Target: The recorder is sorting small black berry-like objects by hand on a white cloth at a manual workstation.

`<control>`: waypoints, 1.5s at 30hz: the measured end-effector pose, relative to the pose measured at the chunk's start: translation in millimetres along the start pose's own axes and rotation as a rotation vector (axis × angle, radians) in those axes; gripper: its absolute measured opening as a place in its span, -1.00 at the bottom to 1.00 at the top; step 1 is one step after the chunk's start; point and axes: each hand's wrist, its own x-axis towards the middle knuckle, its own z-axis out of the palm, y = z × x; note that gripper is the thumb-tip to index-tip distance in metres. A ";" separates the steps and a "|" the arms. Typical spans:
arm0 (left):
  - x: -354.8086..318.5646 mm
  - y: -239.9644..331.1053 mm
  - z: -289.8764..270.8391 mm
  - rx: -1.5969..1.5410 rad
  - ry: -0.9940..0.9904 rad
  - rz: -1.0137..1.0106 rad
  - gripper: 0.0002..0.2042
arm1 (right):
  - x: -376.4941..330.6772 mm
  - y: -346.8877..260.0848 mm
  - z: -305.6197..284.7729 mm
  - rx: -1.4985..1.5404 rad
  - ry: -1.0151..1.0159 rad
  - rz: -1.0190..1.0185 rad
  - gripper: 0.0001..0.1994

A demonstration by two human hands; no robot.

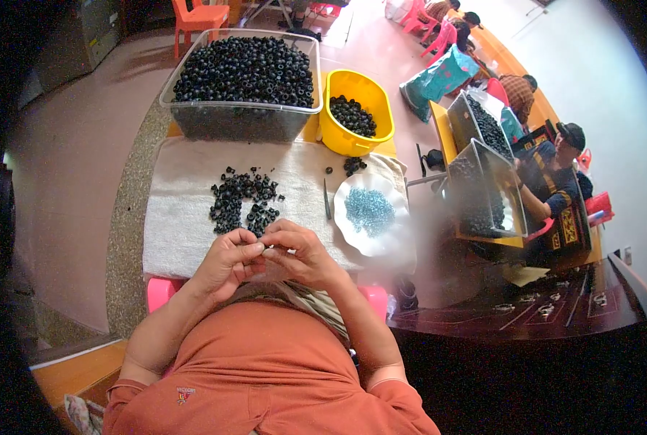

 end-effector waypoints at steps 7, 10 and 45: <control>0.9 -0.8 -0.8 -0.001 -0.039 -0.013 -0.83 | -3.4 5.0 -4.8 0.096 -0.061 0.059 -0.81; 1.1 -1.3 -1.1 0.006 -0.052 -0.010 -0.81 | -3.7 5.6 -6.1 0.114 -0.077 0.079 -0.83; -1.7 0.0 1.9 -0.001 -0.055 0.035 -0.84 | -7.9 9.9 0.6 0.310 -0.018 0.141 -0.82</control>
